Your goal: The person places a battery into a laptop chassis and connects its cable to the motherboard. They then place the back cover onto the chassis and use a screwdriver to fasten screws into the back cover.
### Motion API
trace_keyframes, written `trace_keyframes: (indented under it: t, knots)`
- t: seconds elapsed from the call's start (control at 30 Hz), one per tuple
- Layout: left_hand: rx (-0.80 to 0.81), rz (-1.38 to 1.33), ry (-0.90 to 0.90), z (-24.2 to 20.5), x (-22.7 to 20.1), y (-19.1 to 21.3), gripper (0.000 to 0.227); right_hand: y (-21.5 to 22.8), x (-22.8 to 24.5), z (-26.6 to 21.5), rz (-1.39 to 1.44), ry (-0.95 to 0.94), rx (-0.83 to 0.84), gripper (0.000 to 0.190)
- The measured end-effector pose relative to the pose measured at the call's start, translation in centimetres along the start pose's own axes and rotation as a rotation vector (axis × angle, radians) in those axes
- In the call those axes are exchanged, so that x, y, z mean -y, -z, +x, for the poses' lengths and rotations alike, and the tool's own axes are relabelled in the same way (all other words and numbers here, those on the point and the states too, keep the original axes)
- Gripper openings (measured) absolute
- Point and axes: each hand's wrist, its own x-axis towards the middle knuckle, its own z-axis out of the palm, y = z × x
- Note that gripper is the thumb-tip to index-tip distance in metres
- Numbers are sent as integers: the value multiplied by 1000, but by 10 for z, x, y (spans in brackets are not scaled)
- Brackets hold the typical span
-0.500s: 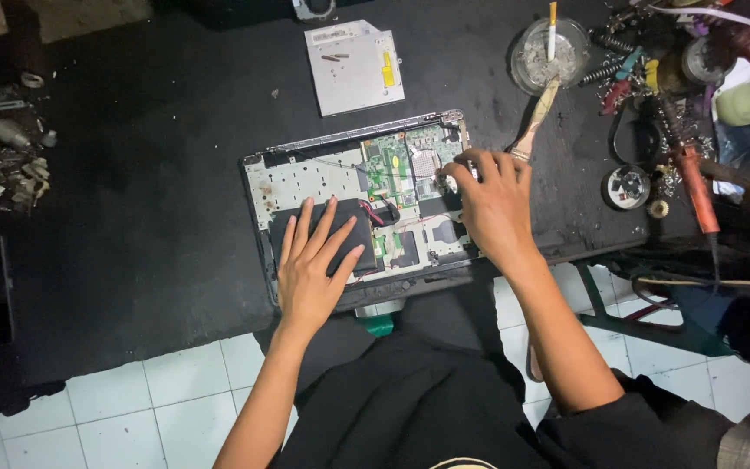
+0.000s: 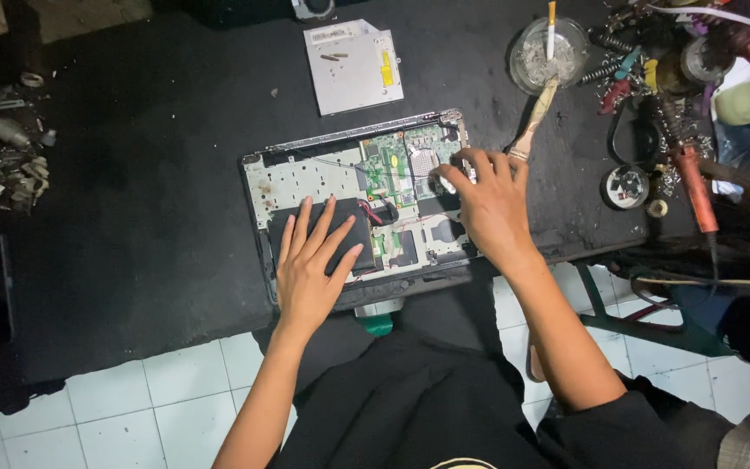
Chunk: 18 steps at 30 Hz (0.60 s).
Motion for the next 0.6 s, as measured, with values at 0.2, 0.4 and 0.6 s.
trace_keyframes:
  t: [0.2, 0.4, 0.6]
  knots:
    - [-2, 15, -10, 0, 0, 0, 38, 5, 2, 2, -26, 11, 0, 42]
    - [-9, 4, -2, 0, 0, 0, 37, -1, 2, -3, 35, -20, -40, 44]
    - [-8, 19, 0, 1, -3, 2, 37, 9, 6, -6, 41, -33, -26, 43]
